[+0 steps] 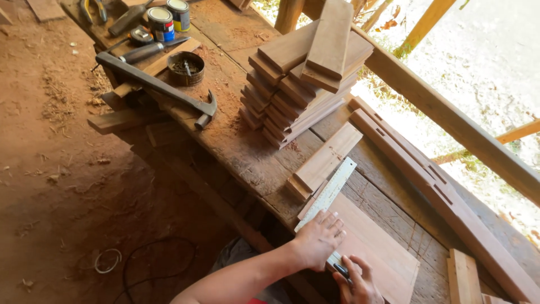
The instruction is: Marking measurement lines on wooden boards with a square and pen, followed by cutting them using a band saw.
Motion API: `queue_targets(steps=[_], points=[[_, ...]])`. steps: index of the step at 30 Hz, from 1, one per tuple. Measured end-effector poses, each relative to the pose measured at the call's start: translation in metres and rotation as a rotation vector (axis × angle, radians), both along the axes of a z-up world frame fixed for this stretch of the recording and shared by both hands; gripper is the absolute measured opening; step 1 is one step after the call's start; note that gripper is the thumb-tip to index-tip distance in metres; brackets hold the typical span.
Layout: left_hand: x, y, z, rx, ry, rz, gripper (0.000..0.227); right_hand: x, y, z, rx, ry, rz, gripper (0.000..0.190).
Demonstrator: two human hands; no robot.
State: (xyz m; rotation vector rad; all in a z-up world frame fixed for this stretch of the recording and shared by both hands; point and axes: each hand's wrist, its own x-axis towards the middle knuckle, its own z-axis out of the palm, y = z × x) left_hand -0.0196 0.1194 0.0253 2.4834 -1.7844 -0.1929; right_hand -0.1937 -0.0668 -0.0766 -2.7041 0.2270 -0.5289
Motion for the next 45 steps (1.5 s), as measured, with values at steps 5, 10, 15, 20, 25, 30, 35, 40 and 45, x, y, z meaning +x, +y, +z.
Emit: queue_targets(steps=[5,10,15,20,25,30,35,40,45], points=[[0.01,-0.013,-0.015,0.022,0.131,0.062,0.105,0.002,0.004,0.002,0.052,-0.036,-0.01,0.045],[0.007,-0.015,-0.022,-0.044,0.158,0.065,0.1,-0.001,0.002,0.005,0.021,0.002,-0.041,0.046],[0.007,-0.012,-0.018,-0.056,0.176,0.059,0.1,0.0,0.017,0.024,0.037,0.048,-0.08,0.044],[0.008,-0.012,-0.023,-0.107,0.184,0.066,0.098,-0.001,0.008,0.016,0.024,0.045,-0.058,0.049],[0.008,-0.011,-0.018,-0.071,0.182,0.061,0.096,0.002,0.018,0.024,0.021,0.052,-0.123,0.044],[0.008,-0.011,-0.017,-0.069,0.177,0.062,0.097,0.0,0.013,0.024,0.062,0.053,-0.087,0.049],[0.01,-0.012,-0.014,0.001,0.175,0.045,0.098,0.019,0.004,0.064,0.094,0.049,-0.138,0.065],[0.009,-0.011,-0.022,-0.117,0.193,0.063,0.091,0.059,0.022,0.165,0.449,-0.081,-0.128,0.068],[0.01,-0.001,-0.001,-0.096,0.258,0.054,0.09,0.141,0.018,0.151,1.12,-0.024,0.011,0.016]])
